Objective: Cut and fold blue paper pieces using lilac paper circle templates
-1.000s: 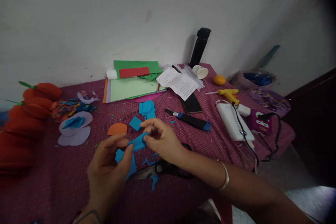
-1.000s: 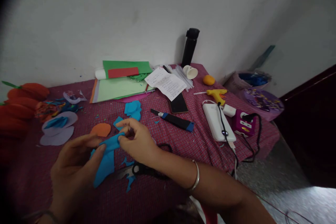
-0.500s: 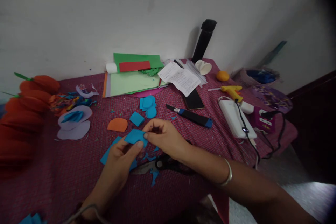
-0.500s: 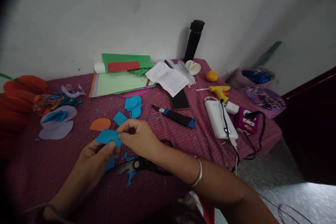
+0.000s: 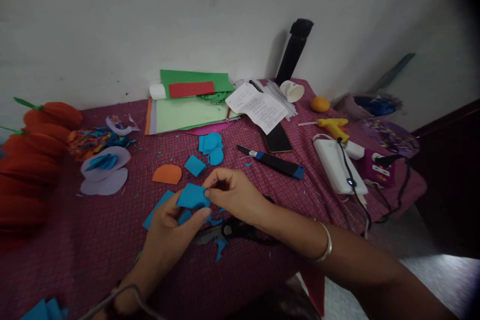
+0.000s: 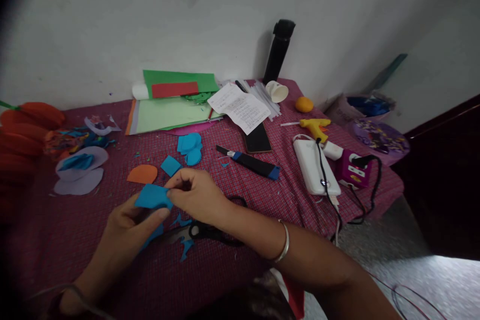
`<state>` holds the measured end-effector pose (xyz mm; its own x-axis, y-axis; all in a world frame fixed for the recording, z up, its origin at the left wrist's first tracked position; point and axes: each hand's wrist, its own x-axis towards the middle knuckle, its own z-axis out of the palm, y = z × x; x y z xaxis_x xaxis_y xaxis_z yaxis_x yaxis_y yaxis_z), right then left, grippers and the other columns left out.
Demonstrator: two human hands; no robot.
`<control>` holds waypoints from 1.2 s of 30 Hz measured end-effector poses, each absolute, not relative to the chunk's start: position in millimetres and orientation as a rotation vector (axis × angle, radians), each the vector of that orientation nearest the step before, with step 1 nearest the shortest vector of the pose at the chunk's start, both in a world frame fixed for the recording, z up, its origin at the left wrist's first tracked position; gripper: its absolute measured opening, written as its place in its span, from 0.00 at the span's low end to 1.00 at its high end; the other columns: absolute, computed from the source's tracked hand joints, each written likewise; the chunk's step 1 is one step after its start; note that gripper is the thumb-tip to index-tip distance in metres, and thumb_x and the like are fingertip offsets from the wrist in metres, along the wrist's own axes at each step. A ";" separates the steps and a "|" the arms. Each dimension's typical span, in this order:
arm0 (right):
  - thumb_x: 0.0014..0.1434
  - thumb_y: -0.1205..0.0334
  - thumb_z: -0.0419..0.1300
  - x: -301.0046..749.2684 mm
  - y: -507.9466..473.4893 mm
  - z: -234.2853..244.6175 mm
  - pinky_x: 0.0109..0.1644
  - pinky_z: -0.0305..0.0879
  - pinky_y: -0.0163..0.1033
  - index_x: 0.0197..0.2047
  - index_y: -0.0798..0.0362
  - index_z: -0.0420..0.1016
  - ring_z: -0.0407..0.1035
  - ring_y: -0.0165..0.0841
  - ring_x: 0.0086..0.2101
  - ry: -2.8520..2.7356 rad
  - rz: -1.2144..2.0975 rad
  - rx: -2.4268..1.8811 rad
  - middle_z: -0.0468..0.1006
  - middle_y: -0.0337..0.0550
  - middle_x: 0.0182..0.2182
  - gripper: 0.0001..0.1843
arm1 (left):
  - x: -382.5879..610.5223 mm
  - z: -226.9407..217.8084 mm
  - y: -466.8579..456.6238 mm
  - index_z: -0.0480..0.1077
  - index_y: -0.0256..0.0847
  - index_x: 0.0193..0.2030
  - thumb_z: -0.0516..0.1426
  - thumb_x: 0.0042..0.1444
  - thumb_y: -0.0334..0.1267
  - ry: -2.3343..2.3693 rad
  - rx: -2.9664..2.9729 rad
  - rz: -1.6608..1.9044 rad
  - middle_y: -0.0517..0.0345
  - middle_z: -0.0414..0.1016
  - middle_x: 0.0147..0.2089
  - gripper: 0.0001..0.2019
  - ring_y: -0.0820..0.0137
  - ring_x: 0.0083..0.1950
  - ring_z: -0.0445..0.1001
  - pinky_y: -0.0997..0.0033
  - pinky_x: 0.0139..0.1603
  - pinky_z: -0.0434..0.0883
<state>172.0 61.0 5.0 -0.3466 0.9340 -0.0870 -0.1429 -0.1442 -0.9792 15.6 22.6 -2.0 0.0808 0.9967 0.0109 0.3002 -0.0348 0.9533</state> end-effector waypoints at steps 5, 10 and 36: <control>0.50 0.71 0.59 172.5 59.4 -1.3 0.23 0.51 0.30 0.28 0.54 0.70 0.57 0.22 0.20 -1.333 1.649 -0.984 0.66 0.30 0.19 0.03 | 8.1 -1.2 19.5 0.68 0.42 0.24 0.56 0.56 0.47 1.361 1.356 0.927 0.65 0.61 0.20 0.14 0.76 0.21 0.57 0.76 0.20 0.58; 0.53 0.67 0.60 175.0 59.8 0.1 0.26 0.55 0.31 0.32 0.54 0.70 0.59 0.23 0.22 -1.397 1.744 -0.901 0.67 0.31 0.23 0.02 | 10.1 2.3 19.3 0.67 0.42 0.23 0.57 0.54 0.48 1.418 1.430 0.909 0.63 0.62 0.22 0.15 0.74 0.22 0.58 0.75 0.19 0.57; 0.51 0.63 0.64 167.0 55.7 -0.1 0.24 0.57 0.29 0.25 0.55 0.66 0.62 0.23 0.21 -1.491 1.891 -0.935 0.69 0.31 0.19 0.10 | 6.6 18.3 24.9 0.67 0.41 0.23 0.62 0.49 0.42 1.395 1.223 1.145 0.66 0.63 0.19 0.11 0.77 0.19 0.60 0.78 0.18 0.59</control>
<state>167.0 55.7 -0.1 -0.6058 0.7740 -0.1842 -0.0016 -0.2326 -0.9726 6.6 24.9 18.3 -0.0773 0.9951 -0.0613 0.1335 0.0713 0.9885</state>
